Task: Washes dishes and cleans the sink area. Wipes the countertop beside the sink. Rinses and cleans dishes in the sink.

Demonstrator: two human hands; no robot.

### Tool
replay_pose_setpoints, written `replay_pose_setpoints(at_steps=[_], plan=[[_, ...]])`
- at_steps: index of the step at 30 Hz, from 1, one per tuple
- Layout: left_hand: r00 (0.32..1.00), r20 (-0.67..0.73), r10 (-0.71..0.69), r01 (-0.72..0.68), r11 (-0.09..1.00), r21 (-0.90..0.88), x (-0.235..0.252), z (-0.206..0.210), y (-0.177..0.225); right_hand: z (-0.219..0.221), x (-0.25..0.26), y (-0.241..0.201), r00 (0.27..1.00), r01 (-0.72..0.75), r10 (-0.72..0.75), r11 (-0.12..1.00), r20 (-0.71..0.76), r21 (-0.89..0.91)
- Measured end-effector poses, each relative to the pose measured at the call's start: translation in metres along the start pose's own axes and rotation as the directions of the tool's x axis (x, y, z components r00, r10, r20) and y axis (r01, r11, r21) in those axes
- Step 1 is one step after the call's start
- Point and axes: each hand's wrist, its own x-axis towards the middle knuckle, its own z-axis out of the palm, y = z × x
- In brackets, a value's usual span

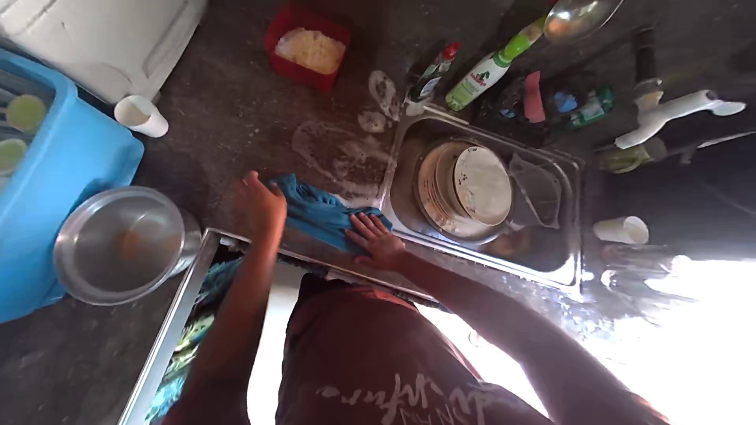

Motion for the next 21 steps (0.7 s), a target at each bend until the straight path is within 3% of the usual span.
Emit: replay_pose_setpoints(at_steps=[2,4,5,6,7,8,9,12,17,21], plan=[[0.986,-0.155,0.055,-0.076,0.988,-0.136,-0.013,0.065,-0.003,-0.004,0.001,0.001,1.0,0.003,-0.003,1.0,-0.021,0.006],[0.991,-0.137,-0.009,-0.022,0.975,-0.222,-0.016,0.12,0.003,-0.006,-0.001,0.0,1.0,0.012,-0.012,1.0,0.006,0.02],[0.995,-0.023,-0.093,0.087,0.979,-0.185,-0.014,0.118,0.014,-0.004,-0.001,0.0,1.0,0.029,-0.029,0.999,0.008,0.028],[0.94,0.268,-0.213,0.229,0.973,-0.031,-0.006,0.088,0.034,-0.003,0.0,-0.001,0.999,0.05,-0.05,0.998,0.001,0.035],[0.935,0.235,-0.266,0.284,0.958,-0.045,0.002,0.084,0.045,-0.005,0.003,-0.002,0.998,0.063,-0.063,0.997,0.01,0.042],[0.962,-0.028,-0.272,0.264,0.949,-0.171,0.008,0.102,0.048,-0.008,0.007,-0.003,0.997,0.065,-0.066,0.997,0.032,0.046],[0.942,-0.16,-0.296,0.254,0.938,-0.237,0.018,0.11,0.05,-0.009,0.011,-0.007,0.997,0.06,-0.063,0.997,0.048,0.052],[0.91,-0.211,-0.358,0.316,0.926,-0.209,0.055,0.103,0.045,-0.013,0.026,-0.02,0.996,0.063,-0.068,0.995,0.057,0.082],[0.884,-0.365,-0.292,0.283,0.956,-0.079,0.095,0.091,0.017,-0.013,0.05,-0.044,0.994,0.097,-0.104,0.986,0.042,0.138],[0.933,-0.315,-0.174,0.177,0.984,-0.021,0.126,0.068,-0.007,-0.011,0.064,-0.056,0.997,0.078,-0.08,0.984,0.002,0.161]])
